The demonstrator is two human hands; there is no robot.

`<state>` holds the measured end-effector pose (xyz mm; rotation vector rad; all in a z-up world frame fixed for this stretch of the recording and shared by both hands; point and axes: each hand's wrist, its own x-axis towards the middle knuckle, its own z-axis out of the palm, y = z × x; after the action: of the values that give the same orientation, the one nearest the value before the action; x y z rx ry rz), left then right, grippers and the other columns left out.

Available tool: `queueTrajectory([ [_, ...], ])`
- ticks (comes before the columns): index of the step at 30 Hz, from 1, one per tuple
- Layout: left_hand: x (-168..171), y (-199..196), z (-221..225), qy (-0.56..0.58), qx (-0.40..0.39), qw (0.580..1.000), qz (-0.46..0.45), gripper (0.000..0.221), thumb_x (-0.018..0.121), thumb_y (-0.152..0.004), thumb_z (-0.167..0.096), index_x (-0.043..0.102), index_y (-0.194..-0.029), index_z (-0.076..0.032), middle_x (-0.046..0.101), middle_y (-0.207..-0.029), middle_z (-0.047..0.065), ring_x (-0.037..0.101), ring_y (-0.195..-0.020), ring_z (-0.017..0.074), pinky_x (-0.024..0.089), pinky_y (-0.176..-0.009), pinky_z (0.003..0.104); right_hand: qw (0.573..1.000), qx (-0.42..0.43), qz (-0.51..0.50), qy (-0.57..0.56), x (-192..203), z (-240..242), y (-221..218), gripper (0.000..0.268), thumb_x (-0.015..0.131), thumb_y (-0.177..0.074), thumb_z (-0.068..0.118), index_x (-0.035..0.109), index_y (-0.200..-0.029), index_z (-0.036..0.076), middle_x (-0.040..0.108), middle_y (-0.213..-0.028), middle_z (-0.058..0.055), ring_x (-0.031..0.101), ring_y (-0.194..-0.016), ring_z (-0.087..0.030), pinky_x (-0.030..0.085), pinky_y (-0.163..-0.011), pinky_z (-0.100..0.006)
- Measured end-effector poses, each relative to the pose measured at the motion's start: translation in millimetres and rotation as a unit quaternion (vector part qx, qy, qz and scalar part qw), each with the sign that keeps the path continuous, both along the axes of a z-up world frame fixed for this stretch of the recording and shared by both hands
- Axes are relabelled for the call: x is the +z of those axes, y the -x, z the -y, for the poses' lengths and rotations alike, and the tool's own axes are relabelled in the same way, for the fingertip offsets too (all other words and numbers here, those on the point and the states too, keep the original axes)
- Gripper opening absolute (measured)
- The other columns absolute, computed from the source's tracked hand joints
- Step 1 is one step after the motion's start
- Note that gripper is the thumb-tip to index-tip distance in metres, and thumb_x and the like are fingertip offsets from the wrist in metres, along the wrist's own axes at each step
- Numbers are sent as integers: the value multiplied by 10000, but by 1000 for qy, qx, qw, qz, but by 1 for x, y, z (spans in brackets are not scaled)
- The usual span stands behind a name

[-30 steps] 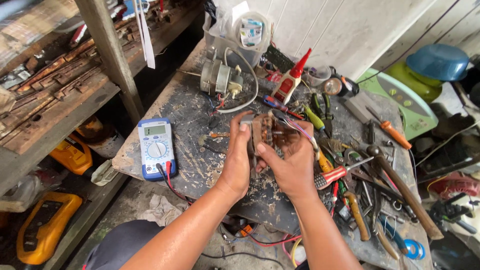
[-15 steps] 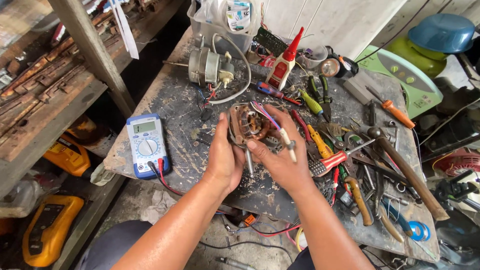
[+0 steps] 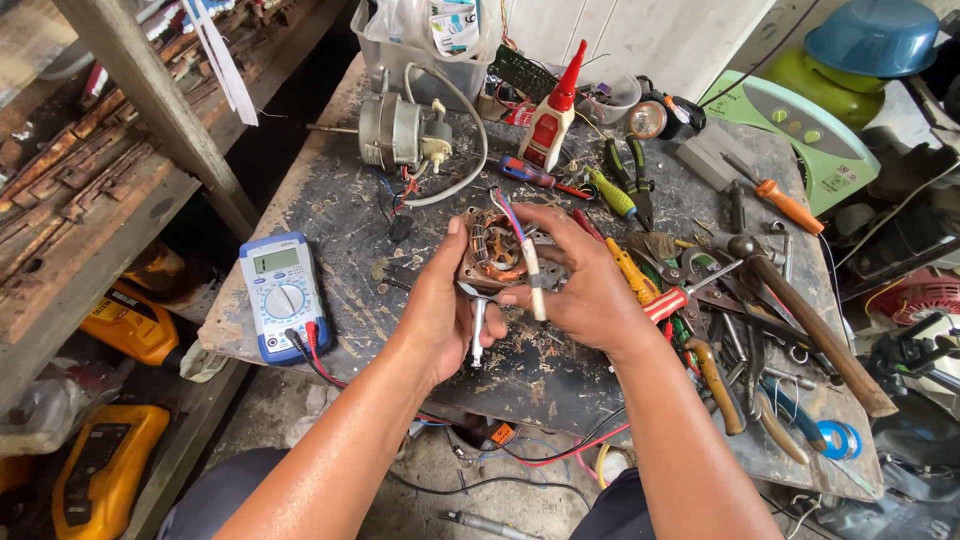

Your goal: Repairing a small electric motor by disassembling the housing, applying lubricant to the shaft, and reassembling the parts.

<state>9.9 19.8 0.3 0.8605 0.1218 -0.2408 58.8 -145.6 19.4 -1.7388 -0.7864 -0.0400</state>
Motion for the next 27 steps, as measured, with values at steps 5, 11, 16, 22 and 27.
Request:
queueTrajectory([
  [5,3,1,-2,3,14,1000,-4,755,400,-1024,-592,385,-1405,60,648,-967,241,615,-413,147,547,-350,226,999,-12,-34,-26,8,-11,10,889,891,-677,-32,465,-1458,-14,507,-1428,-343,426,-1374,-577,447,-1060,-697],
  [11,15,1,-2,28,57,998,-4,684,408,-1027,-582,430,-1357,17,651,-910,195,635,-449,155,521,-357,236,998,-45,-19,-44,18,2,7,824,861,-755,65,425,-1449,-14,512,-1442,-327,462,-1354,-571,394,-1081,-715],
  [16,4,-10,-7,66,98,993,15,545,397,-1050,-545,417,-1298,-60,671,-945,202,684,-508,184,527,-382,233,970,-232,51,42,-9,50,-26,361,809,-900,98,675,-1232,56,692,-1177,-137,677,-1164,-340,538,-986,-490],
  [22,-18,-20,-10,79,141,987,-2,510,407,-1046,-555,482,-1217,-80,711,-991,205,741,-634,253,639,-522,296,933,-178,64,306,-20,35,-23,708,884,-754,384,632,-1346,88,713,-1216,-217,653,-1189,-422,306,-1153,-632],
  [27,-9,-16,-9,93,139,986,-16,551,407,-1035,-555,503,-1224,-46,701,-1020,204,756,-788,288,679,-714,378,894,-185,71,401,-29,24,-31,825,838,-778,474,499,-1453,143,648,-1332,-194,586,-1281,-422,283,-1147,-658],
])
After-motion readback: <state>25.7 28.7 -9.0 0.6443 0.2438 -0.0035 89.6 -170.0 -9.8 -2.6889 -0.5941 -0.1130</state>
